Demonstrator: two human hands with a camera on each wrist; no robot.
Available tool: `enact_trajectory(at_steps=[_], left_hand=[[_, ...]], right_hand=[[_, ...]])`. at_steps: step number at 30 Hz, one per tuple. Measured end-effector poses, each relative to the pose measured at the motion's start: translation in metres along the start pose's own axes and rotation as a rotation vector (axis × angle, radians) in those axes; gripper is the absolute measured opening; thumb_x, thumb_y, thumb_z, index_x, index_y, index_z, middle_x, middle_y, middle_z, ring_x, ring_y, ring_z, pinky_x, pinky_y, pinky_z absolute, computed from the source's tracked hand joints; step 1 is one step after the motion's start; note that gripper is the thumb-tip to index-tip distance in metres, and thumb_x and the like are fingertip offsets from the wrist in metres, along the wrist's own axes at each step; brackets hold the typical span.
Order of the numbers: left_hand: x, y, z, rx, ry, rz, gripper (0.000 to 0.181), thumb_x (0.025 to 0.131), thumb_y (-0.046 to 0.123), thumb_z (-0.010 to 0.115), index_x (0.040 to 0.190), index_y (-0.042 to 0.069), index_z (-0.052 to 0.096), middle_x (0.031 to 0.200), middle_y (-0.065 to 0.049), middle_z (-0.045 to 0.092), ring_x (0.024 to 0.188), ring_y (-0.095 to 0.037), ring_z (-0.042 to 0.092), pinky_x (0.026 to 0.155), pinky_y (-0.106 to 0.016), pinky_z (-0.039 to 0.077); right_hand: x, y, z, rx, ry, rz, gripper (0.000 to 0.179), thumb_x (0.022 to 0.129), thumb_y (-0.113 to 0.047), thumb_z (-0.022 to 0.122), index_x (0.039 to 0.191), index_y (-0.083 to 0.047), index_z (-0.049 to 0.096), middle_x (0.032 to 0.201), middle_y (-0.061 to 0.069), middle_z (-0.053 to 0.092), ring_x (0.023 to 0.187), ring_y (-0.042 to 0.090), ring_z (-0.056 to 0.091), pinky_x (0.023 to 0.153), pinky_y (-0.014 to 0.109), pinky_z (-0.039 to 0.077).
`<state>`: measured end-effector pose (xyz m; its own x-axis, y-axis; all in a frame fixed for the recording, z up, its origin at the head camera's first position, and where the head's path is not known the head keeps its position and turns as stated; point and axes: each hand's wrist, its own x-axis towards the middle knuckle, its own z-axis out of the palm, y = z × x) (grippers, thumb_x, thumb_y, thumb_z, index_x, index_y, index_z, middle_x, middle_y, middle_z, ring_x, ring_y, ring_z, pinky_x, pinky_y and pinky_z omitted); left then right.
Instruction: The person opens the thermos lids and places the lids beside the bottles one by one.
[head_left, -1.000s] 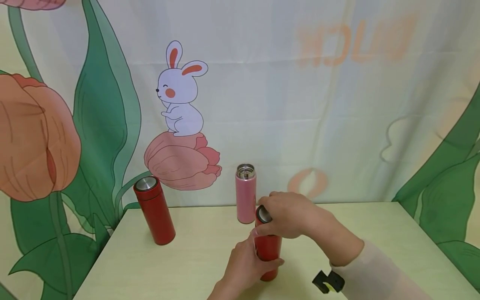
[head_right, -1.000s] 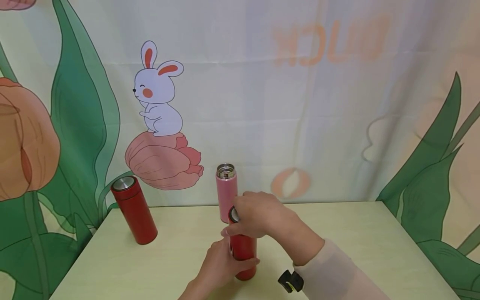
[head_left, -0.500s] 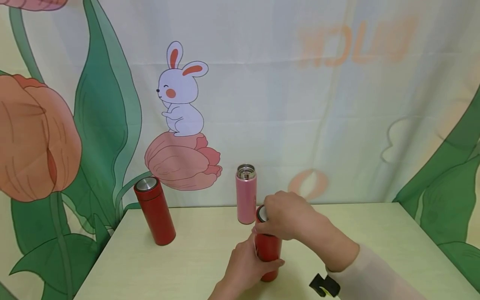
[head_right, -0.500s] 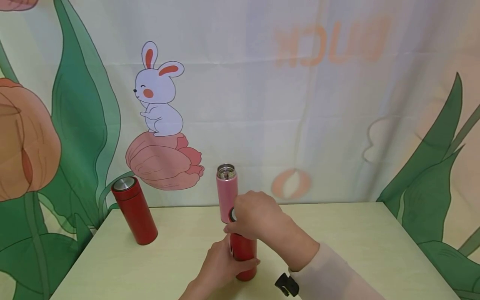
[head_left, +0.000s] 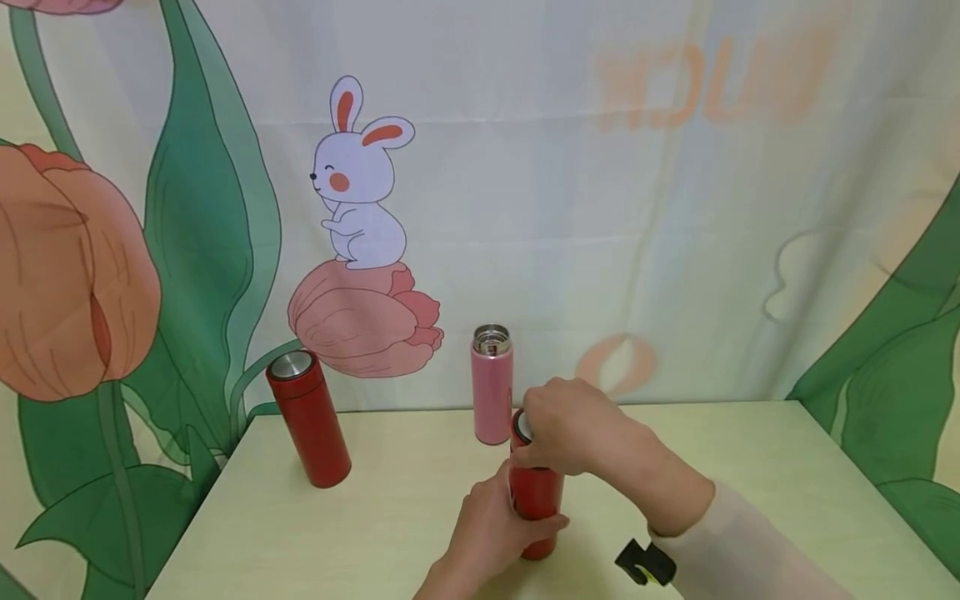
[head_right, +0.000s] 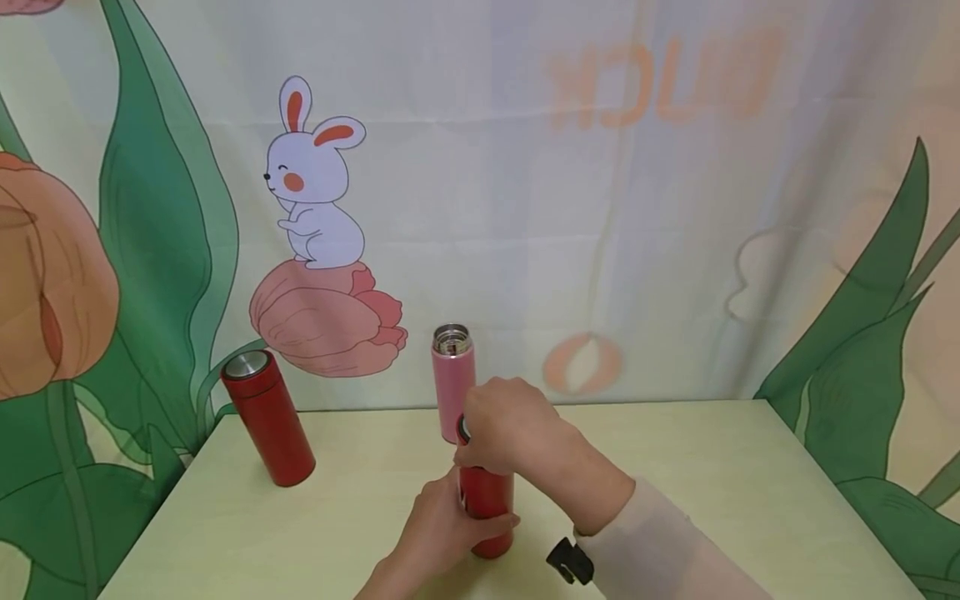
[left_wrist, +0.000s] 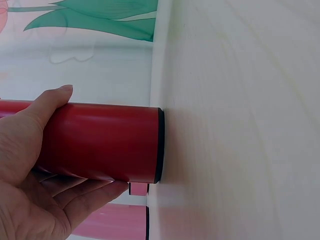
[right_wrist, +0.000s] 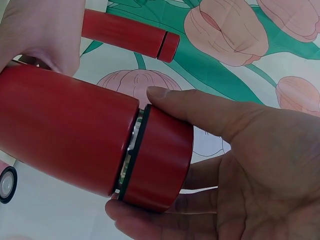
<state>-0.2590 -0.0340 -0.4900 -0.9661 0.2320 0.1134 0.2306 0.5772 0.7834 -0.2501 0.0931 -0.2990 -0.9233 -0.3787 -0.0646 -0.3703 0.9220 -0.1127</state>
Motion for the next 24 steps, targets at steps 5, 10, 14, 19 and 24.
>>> enact_trajectory(at_steps=[5, 10, 14, 19, 24], left_hand=[[0.0, 0.0004, -0.0004, -0.003, 0.001, 0.005, 0.072, 0.075, 0.056, 0.088, 0.129, 0.019, 0.057, 0.109, 0.008, 0.074, 0.097, -0.013, 0.069, 0.086, -0.039, 0.058], [0.0001, 0.0006, -0.0007, -0.007, -0.011, -0.008, 0.072, 0.075, 0.056, 0.088, 0.129, 0.019, 0.057, 0.11, 0.007, 0.074, 0.099, -0.013, 0.069, 0.087, -0.04, 0.059], [0.0003, 0.0011, -0.0007, -0.013, -0.019, -0.021, 0.073, 0.075, 0.055, 0.088, 0.129, 0.018, 0.057, 0.111, 0.006, 0.074, 0.1, -0.014, 0.069, 0.088, -0.042, 0.059], [0.0004, 0.0012, -0.0007, -0.001, -0.018, -0.024, 0.073, 0.075, 0.056, 0.088, 0.129, 0.018, 0.057, 0.111, 0.006, 0.074, 0.1, -0.015, 0.068, 0.088, -0.042, 0.059], [-0.0003, 0.0013, -0.0004, 0.012, -0.012, -0.007, 0.071, 0.076, 0.056, 0.088, 0.128, 0.018, 0.057, 0.11, 0.007, 0.074, 0.099, -0.014, 0.068, 0.087, -0.04, 0.058]], right_hand=[[0.0, -0.0004, -0.0027, -0.003, -0.012, -0.011, 0.037, 0.083, -0.04, 0.086, 0.079, -0.011, 0.063, 0.07, 0.001, 0.06, 0.068, 0.018, 0.058, 0.058, 0.03, 0.049], [-0.0001, 0.0001, -0.0046, 0.011, -0.032, -0.012, 0.033, 0.084, -0.036, 0.086, 0.088, -0.011, 0.064, 0.076, 0.0, 0.061, 0.073, 0.018, 0.059, 0.062, 0.031, 0.052], [-0.0005, 0.0012, -0.0053, 0.022, -0.045, -0.027, 0.03, 0.084, -0.03, 0.086, 0.09, -0.011, 0.063, 0.079, 0.001, 0.061, 0.076, 0.018, 0.06, 0.064, 0.031, 0.054], [-0.0007, 0.0027, -0.0066, 0.024, -0.054, -0.054, 0.028, 0.083, -0.025, 0.085, 0.094, -0.01, 0.063, 0.081, 0.001, 0.061, 0.079, 0.018, 0.06, 0.067, 0.032, 0.055], [-0.001, 0.0047, -0.0076, 0.035, -0.061, -0.085, 0.028, 0.081, -0.02, 0.086, 0.097, -0.011, 0.065, 0.084, 0.0, 0.063, 0.082, 0.018, 0.06, 0.071, 0.033, 0.055]])
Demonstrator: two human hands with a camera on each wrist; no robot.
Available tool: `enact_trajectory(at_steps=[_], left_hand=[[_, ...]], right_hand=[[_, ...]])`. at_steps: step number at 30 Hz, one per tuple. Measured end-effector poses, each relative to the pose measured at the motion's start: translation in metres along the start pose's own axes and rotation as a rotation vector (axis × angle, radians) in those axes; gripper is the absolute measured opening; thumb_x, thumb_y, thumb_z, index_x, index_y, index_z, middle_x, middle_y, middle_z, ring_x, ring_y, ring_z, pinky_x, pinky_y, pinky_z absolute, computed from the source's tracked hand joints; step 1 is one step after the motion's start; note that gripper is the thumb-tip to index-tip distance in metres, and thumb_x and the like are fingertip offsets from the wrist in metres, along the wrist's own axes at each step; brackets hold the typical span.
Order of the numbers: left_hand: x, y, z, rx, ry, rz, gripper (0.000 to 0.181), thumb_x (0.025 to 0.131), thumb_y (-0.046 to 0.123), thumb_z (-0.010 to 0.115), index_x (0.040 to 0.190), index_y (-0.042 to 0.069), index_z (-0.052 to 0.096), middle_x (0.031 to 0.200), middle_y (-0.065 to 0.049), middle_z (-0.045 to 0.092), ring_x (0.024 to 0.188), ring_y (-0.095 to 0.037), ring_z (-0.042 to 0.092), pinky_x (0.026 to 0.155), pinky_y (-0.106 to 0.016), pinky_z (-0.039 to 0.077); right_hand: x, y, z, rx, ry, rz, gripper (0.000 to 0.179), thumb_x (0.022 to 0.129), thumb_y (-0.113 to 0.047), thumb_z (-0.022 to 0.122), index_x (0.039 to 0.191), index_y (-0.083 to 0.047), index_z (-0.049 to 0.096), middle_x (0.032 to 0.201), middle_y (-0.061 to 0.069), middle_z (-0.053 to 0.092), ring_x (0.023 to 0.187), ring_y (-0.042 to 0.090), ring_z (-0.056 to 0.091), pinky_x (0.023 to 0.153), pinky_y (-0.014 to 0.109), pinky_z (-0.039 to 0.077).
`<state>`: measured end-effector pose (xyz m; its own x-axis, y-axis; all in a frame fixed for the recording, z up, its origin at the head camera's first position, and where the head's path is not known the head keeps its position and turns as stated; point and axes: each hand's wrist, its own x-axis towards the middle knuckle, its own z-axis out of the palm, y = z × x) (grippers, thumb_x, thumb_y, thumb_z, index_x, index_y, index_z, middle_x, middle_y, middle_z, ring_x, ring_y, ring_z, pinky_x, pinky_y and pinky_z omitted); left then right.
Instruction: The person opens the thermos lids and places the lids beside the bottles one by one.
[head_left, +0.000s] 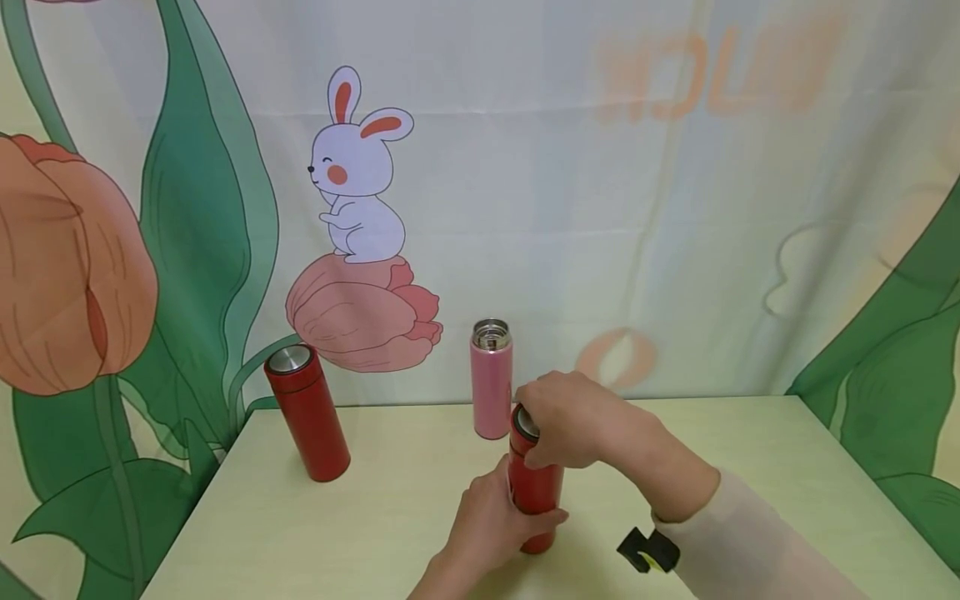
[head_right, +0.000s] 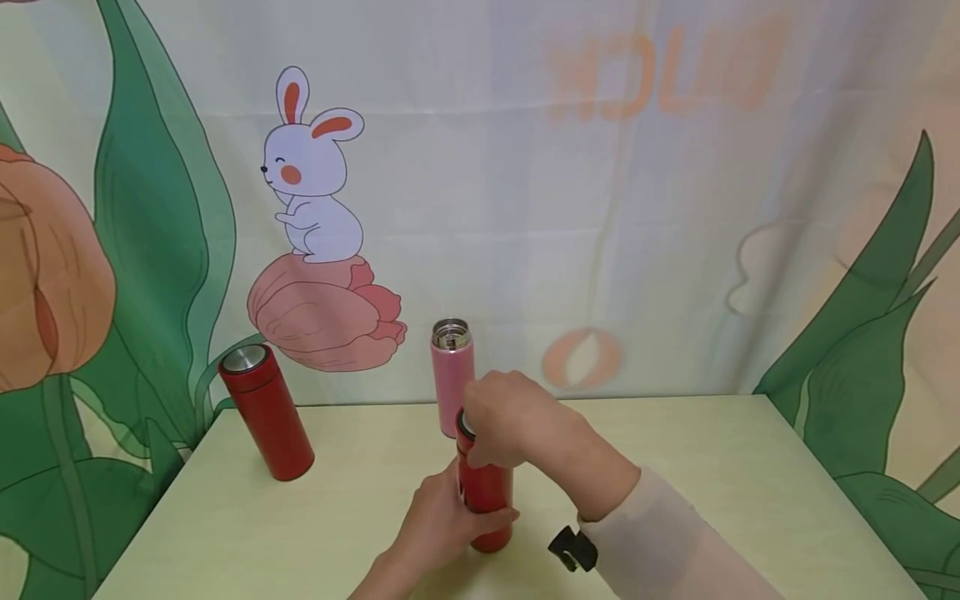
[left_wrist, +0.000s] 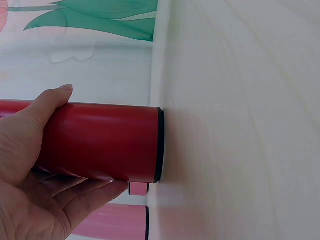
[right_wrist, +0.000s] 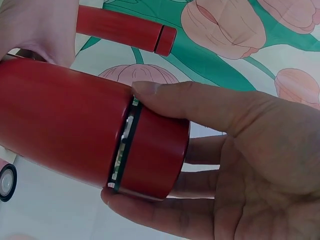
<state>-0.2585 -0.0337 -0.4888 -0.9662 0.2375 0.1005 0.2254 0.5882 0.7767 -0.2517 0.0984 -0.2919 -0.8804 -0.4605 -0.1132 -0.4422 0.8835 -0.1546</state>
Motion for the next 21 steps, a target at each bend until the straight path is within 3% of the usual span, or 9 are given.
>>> enact_trajectory(at_steps=[10, 21], left_hand=[[-0.0017, -0.0009, -0.0008, 0.013, 0.014, 0.025, 0.067, 0.076, 0.055, 0.088, 0.125, 0.019, 0.058, 0.105, 0.008, 0.074, 0.095, -0.013, 0.069, 0.085, -0.037, 0.057], [-0.0017, -0.0006, -0.0018, -0.001, -0.004, 0.015, 0.069, 0.076, 0.057, 0.087, 0.125, 0.018, 0.057, 0.107, 0.006, 0.074, 0.097, -0.013, 0.069, 0.087, -0.039, 0.057]], right_hand=[[0.0016, 0.0039, -0.0014, -0.011, -0.022, -0.056, 0.031, 0.081, -0.015, 0.085, 0.105, -0.013, 0.065, 0.088, -0.002, 0.063, 0.087, 0.017, 0.06, 0.075, 0.034, 0.055], [0.0042, 0.0044, -0.0007, -0.032, -0.055, -0.05, 0.038, 0.08, -0.01, 0.086, 0.11, -0.019, 0.064, 0.095, -0.003, 0.062, 0.091, 0.016, 0.061, 0.079, 0.033, 0.056]])
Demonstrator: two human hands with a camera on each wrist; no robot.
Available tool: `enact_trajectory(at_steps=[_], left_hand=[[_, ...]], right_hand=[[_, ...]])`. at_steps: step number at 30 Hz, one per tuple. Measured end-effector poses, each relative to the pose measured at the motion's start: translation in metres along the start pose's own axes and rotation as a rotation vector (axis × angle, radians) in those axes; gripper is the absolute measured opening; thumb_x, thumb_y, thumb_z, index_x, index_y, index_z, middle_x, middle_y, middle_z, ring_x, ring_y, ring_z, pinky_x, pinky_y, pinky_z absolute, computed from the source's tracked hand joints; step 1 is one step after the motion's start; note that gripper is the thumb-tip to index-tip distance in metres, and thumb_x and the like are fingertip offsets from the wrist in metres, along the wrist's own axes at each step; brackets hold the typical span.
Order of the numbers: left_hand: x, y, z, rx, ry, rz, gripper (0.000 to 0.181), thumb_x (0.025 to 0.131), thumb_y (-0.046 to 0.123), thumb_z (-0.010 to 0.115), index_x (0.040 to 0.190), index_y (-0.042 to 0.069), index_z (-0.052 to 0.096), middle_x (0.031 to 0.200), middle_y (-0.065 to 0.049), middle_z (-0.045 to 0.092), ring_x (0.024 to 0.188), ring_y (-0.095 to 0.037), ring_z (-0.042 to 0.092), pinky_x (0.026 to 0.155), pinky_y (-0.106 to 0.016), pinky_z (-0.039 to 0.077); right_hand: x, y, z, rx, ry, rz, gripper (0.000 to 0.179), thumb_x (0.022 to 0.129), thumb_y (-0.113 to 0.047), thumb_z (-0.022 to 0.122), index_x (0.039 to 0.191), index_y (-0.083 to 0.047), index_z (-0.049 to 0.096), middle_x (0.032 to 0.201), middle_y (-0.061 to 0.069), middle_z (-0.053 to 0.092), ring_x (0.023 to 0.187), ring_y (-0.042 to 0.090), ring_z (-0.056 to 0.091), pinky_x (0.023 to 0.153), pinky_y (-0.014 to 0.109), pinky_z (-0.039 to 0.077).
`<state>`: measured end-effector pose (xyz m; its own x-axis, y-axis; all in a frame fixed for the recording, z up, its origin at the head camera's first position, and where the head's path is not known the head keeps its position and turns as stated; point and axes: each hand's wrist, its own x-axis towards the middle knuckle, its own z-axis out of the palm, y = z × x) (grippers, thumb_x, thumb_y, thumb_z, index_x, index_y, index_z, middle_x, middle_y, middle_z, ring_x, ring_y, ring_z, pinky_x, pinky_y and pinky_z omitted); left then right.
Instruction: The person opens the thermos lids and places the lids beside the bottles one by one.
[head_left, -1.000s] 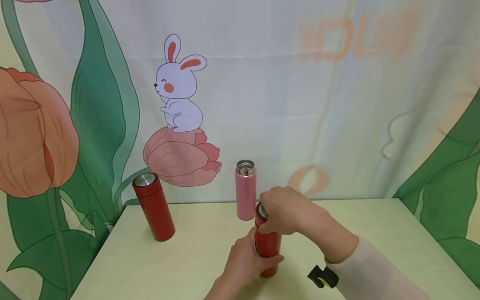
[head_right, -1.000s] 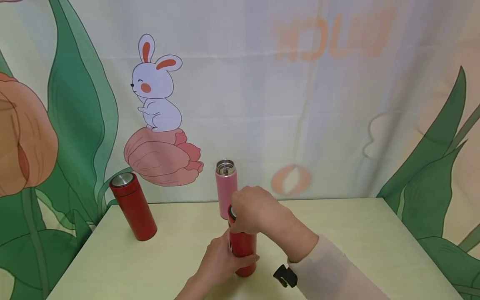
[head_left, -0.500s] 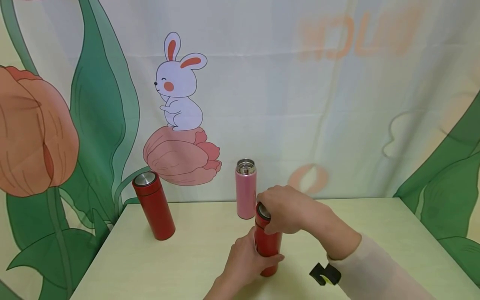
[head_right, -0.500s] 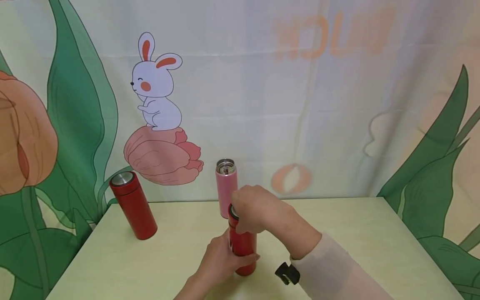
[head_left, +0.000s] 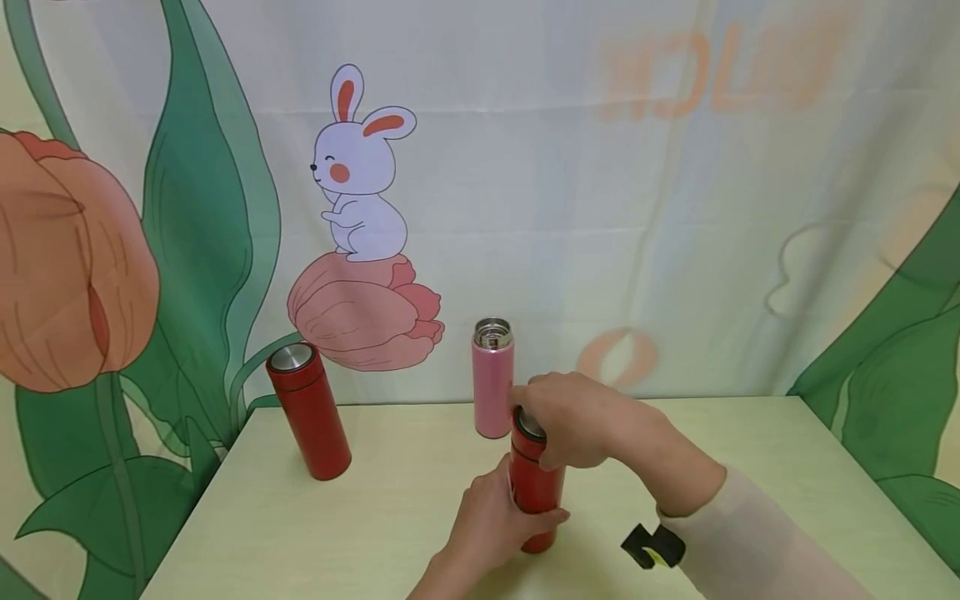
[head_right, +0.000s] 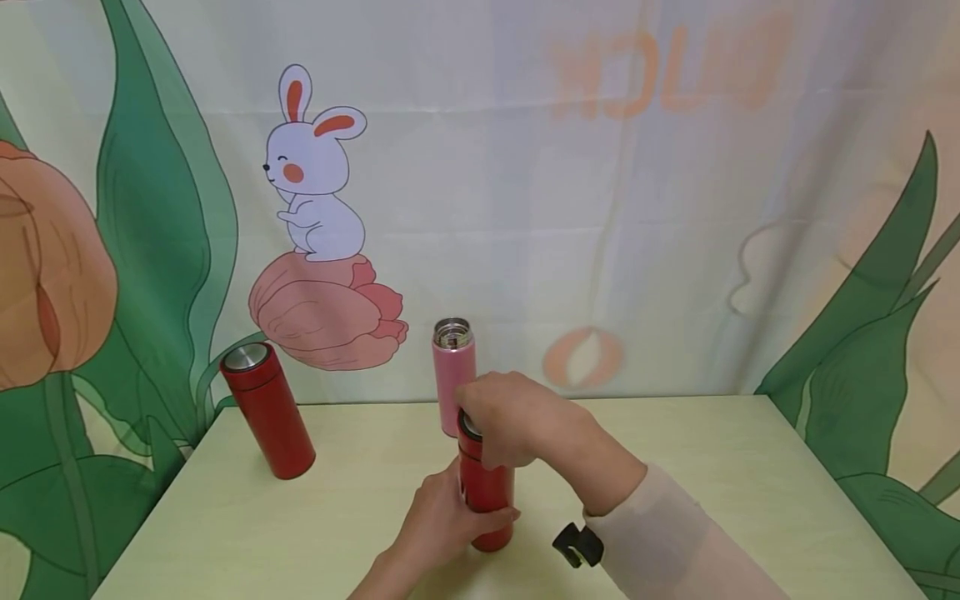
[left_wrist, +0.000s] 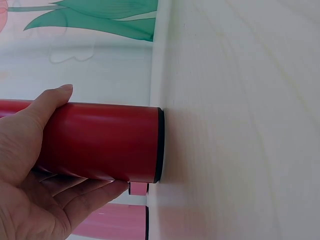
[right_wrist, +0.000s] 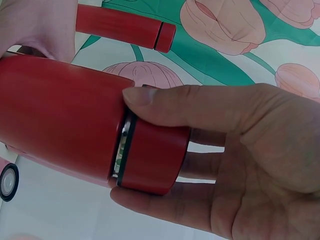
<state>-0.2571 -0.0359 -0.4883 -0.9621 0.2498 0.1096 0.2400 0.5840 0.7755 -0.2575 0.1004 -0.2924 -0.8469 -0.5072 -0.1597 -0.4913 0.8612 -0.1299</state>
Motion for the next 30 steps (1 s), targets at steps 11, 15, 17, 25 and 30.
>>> enact_trajectory(at_steps=[11, 15, 17, 25, 30], left_hand=[[0.0008, 0.0001, 0.001, -0.006, 0.005, -0.01, 0.068, 0.076, 0.054, 0.089, 0.124, 0.019, 0.058, 0.106, 0.008, 0.074, 0.096, -0.013, 0.069, 0.087, -0.039, 0.057], [0.0012, 0.0, 0.001, -0.003, 0.006, -0.011, 0.069, 0.075, 0.056, 0.088, 0.125, 0.019, 0.058, 0.107, 0.008, 0.074, 0.096, -0.012, 0.069, 0.087, -0.039, 0.057], [0.0013, -0.0001, 0.0008, -0.005, 0.005, -0.011, 0.069, 0.075, 0.056, 0.088, 0.125, 0.019, 0.058, 0.107, 0.008, 0.074, 0.096, -0.012, 0.068, 0.087, -0.039, 0.057], [0.0015, -0.0013, 0.0008, -0.012, 0.006, -0.011, 0.068, 0.075, 0.056, 0.089, 0.123, 0.02, 0.058, 0.104, 0.009, 0.073, 0.093, -0.01, 0.068, 0.085, -0.037, 0.056], [0.0012, -0.0017, 0.0005, -0.004, 0.012, 0.0, 0.067, 0.075, 0.056, 0.088, 0.123, 0.02, 0.057, 0.102, 0.009, 0.073, 0.092, -0.011, 0.068, 0.084, -0.036, 0.056]], right_hand=[[-0.0018, -0.0004, -0.0005, 0.018, -0.01, 0.005, 0.045, 0.078, -0.006, 0.087, 0.112, -0.021, 0.062, 0.098, -0.004, 0.062, 0.094, 0.017, 0.063, 0.079, 0.035, 0.058], [-0.0015, -0.0002, -0.0008, 0.02, -0.01, 0.006, 0.045, 0.078, -0.007, 0.088, 0.112, -0.022, 0.063, 0.098, -0.004, 0.062, 0.095, 0.017, 0.064, 0.079, 0.034, 0.058], [-0.0015, -0.0002, -0.0009, 0.016, -0.008, 0.002, 0.046, 0.078, -0.007, 0.088, 0.113, -0.021, 0.063, 0.098, -0.004, 0.062, 0.095, 0.017, 0.064, 0.08, 0.034, 0.058], [-0.0029, 0.0006, -0.0005, 0.027, -0.006, -0.026, 0.049, 0.077, -0.002, 0.087, 0.114, -0.024, 0.062, 0.1, -0.006, 0.062, 0.099, 0.016, 0.062, 0.083, 0.036, 0.058], [-0.005, 0.0041, 0.0007, 0.057, 0.013, -0.068, 0.052, 0.077, 0.003, 0.085, 0.112, -0.027, 0.063, 0.102, -0.01, 0.062, 0.101, 0.014, 0.061, 0.086, 0.036, 0.056]])
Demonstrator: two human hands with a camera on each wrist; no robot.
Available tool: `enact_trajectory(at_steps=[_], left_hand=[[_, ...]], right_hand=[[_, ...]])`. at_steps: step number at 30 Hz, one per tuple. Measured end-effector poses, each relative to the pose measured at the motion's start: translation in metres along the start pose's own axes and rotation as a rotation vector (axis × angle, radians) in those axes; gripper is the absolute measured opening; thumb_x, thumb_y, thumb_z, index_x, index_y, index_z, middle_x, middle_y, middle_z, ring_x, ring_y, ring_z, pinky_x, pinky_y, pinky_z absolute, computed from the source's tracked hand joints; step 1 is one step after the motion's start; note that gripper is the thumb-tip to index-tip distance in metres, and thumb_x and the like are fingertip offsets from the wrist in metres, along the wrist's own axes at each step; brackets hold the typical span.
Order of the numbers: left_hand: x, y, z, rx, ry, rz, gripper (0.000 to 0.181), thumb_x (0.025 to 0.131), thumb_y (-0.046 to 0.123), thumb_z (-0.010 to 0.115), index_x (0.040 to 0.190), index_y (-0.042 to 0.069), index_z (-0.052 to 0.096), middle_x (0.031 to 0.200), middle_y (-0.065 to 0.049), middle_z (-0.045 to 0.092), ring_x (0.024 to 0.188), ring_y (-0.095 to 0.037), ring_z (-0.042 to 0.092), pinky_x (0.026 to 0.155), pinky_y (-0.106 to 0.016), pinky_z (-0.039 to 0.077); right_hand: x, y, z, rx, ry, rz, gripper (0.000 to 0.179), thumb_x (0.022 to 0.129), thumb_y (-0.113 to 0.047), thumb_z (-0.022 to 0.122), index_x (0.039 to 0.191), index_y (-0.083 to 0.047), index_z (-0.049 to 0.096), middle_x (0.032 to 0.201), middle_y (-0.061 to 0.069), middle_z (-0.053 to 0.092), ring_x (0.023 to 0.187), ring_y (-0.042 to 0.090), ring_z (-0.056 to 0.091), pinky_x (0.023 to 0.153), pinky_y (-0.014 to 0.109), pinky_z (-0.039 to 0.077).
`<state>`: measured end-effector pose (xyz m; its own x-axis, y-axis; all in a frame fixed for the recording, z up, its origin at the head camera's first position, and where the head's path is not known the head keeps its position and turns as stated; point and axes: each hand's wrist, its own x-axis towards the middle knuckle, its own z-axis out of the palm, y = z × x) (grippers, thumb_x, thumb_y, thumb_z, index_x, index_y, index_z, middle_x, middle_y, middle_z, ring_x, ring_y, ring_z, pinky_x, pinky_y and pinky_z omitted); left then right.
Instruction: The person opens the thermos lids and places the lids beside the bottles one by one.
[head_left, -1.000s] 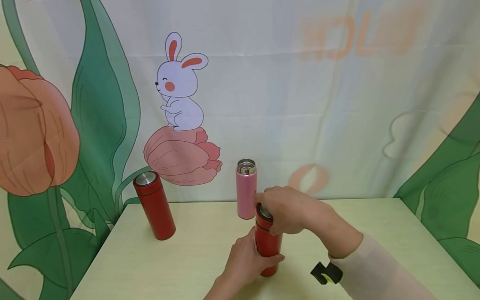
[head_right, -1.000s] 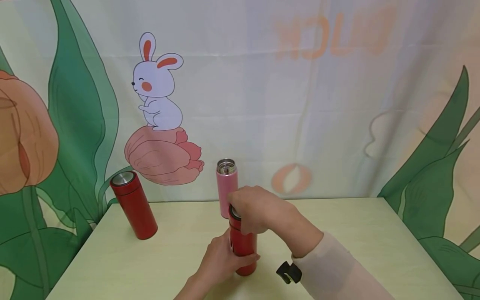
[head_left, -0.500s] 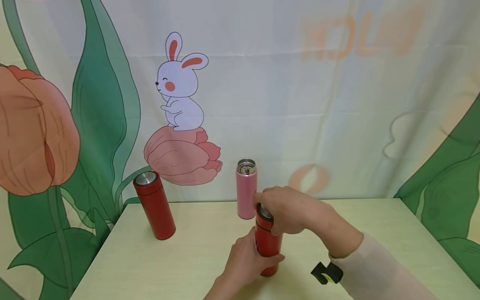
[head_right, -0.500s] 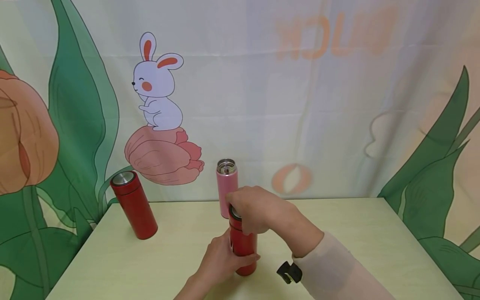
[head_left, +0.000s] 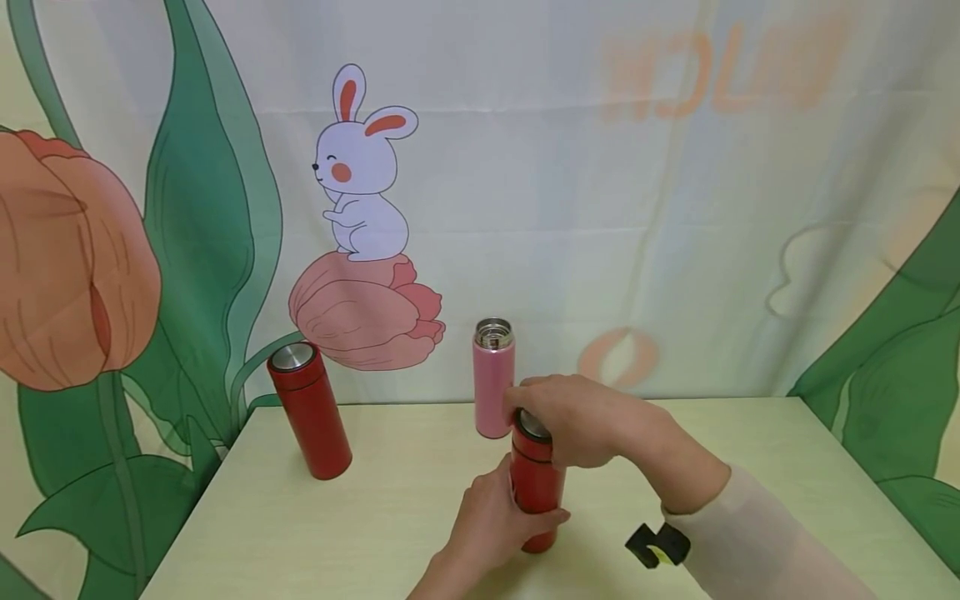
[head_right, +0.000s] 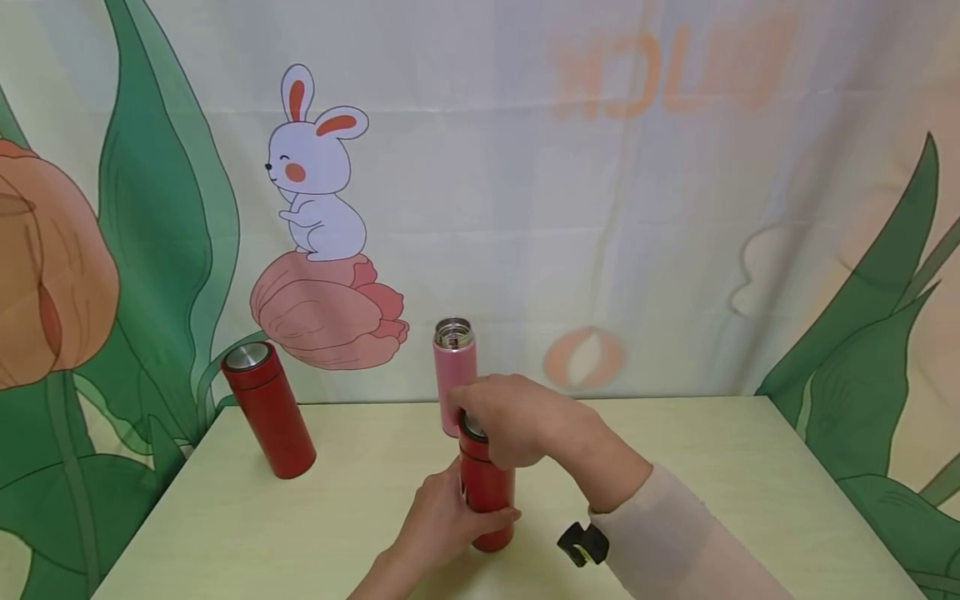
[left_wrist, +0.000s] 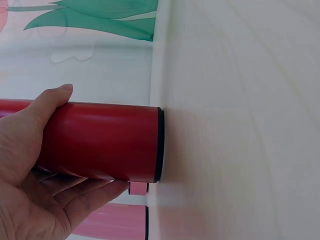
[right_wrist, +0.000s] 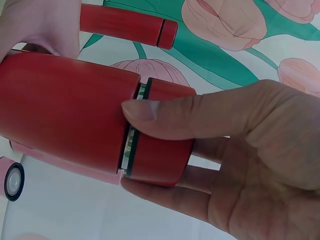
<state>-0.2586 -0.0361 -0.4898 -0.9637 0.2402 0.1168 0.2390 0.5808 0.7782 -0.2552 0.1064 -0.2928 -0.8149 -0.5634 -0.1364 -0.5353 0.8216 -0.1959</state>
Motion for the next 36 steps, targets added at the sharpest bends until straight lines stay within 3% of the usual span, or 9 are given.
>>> enact_trajectory(at_steps=[6, 13, 23, 27, 31, 36], left_hand=[[-0.001, -0.001, 0.0, 0.001, -0.002, 0.002, 0.066, 0.076, 0.054, 0.088, 0.123, 0.02, 0.058, 0.102, 0.009, 0.073, 0.093, -0.01, 0.068, 0.084, -0.036, 0.056], [0.0, -0.001, -0.001, 0.003, -0.014, 0.024, 0.068, 0.076, 0.056, 0.087, 0.125, 0.019, 0.057, 0.104, 0.008, 0.073, 0.093, -0.011, 0.068, 0.084, -0.036, 0.056], [0.002, 0.0, -0.001, -0.011, -0.031, 0.004, 0.073, 0.077, 0.056, 0.087, 0.131, 0.018, 0.055, 0.115, 0.004, 0.074, 0.103, -0.016, 0.069, 0.089, -0.042, 0.06], [0.001, -0.002, 0.0, -0.02, -0.023, 0.016, 0.074, 0.077, 0.056, 0.087, 0.132, 0.018, 0.055, 0.114, 0.005, 0.074, 0.102, -0.015, 0.069, 0.087, -0.038, 0.059], [0.0, -0.003, 0.0, -0.025, -0.014, 0.041, 0.072, 0.078, 0.055, 0.086, 0.132, 0.018, 0.055, 0.113, 0.007, 0.074, 0.101, -0.013, 0.069, 0.087, -0.035, 0.058], [-0.001, -0.002, -0.001, -0.013, -0.004, 0.065, 0.07, 0.078, 0.055, 0.087, 0.13, 0.019, 0.057, 0.109, 0.008, 0.075, 0.098, -0.012, 0.07, 0.084, -0.034, 0.057]], right_hand=[[0.0, 0.002, 0.002, 0.027, -0.007, 0.001, 0.055, 0.078, 0.005, 0.084, 0.117, -0.028, 0.062, 0.106, -0.011, 0.061, 0.103, 0.014, 0.062, 0.089, 0.037, 0.056], [0.002, 0.003, 0.003, 0.022, -0.028, -0.006, 0.067, 0.076, 0.003, 0.085, 0.132, -0.025, 0.061, 0.112, -0.009, 0.061, 0.105, 0.015, 0.063, 0.089, 0.035, 0.056], [0.006, 0.001, 0.005, 0.017, -0.031, 0.029, 0.055, 0.089, -0.035, 0.082, 0.137, -0.021, 0.06, 0.11, -0.006, 0.059, 0.104, 0.015, 0.057, 0.085, 0.034, 0.055], [0.004, -0.001, 0.006, -0.051, 0.028, 0.07, 0.055, 0.088, -0.047, 0.081, 0.131, -0.018, 0.064, 0.103, -0.003, 0.059, 0.095, 0.016, 0.059, 0.076, 0.035, 0.054], [0.0, -0.005, 0.006, -0.062, 0.089, 0.157, 0.053, 0.085, -0.056, 0.079, 0.11, -0.012, 0.066, 0.091, 0.0, 0.059, 0.083, 0.016, 0.058, 0.067, 0.034, 0.05], [-0.002, -0.011, 0.007, -0.035, 0.138, 0.229, 0.053, 0.083, -0.061, 0.079, 0.088, -0.011, 0.059, 0.08, 0.001, 0.056, 0.075, 0.016, 0.055, 0.061, 0.031, 0.044]])
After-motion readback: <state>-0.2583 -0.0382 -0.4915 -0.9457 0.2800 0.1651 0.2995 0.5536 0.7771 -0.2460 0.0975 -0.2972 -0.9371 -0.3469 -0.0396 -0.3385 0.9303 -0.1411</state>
